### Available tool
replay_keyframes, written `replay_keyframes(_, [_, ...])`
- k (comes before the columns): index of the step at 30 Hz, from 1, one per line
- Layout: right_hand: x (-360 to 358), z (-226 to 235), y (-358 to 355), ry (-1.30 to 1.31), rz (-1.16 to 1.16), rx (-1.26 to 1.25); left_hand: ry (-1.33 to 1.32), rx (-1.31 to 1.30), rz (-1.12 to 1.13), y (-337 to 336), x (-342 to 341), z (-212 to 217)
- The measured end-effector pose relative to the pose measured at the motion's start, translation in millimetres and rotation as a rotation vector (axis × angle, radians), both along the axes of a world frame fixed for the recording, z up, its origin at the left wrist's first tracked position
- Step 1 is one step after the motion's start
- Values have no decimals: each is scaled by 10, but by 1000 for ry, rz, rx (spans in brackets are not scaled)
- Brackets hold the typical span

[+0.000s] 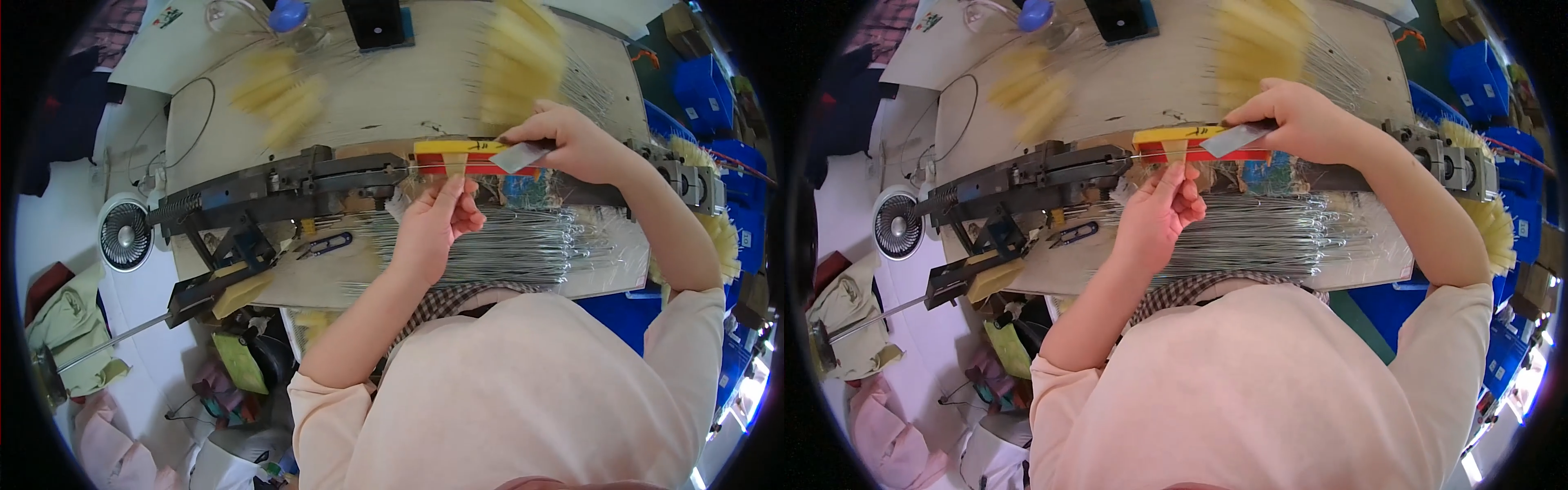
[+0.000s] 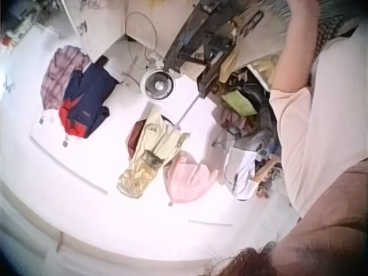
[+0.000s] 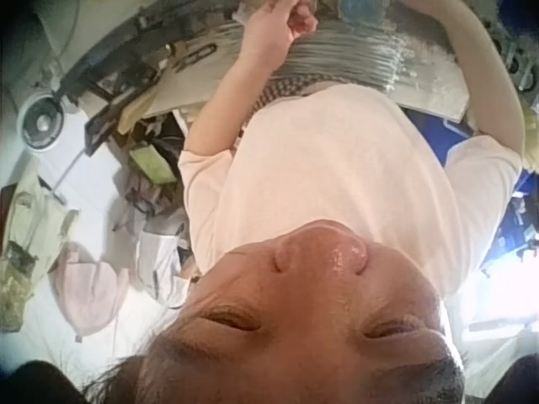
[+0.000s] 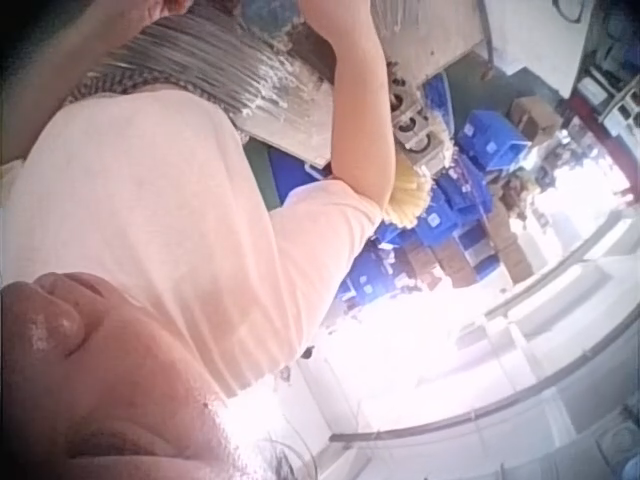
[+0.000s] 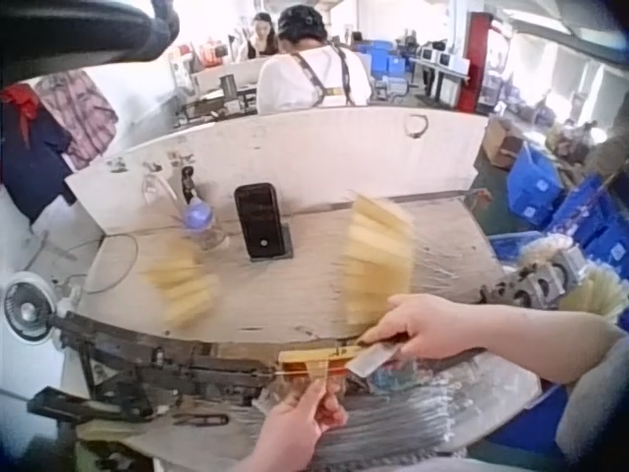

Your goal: The person assembles a cylindrical brush by inserting bristles and thread from a spool into a metal brush frame using a specialized brush-making machine.

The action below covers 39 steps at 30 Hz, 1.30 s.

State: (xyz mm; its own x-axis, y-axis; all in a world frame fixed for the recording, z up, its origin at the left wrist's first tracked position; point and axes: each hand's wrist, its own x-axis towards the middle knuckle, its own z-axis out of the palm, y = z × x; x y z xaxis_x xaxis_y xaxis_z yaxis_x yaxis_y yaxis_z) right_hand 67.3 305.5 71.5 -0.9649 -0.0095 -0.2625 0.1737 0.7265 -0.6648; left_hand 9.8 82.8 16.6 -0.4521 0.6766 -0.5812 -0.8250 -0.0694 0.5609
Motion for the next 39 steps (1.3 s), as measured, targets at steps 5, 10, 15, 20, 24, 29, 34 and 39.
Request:
replay_keyframes(5, [-57,47,5,-31,11,-171,-34,-55,-110,-119,-92,78])
replay_keyframes(10, [-82,-115,-83,-327,-401,-497,-80,-22,-129,-31,-126,188])
replay_keyframes(15, [5,6,-100,-170,-233,-201,-215,319,59,16,-82,126])
replay_keyframes(20, [179,-2,3,308,-176,23,-224,398,102,26,-38,49])
replay_keyframes(24, [296,136,-473,451,46,203,-281,497,65,-65,-81,-32])
replay_keyframes(29, [234,-30,-597,530,6,522,-343,573,3,-52,-90,-17])
replay_keyframes(34, [136,30,-439,602,17,468,-344,548,47,-21,-92,21])
replay_keyframes(39, [273,122,-177,361,93,561,-316,496,50,-11,-104,20])
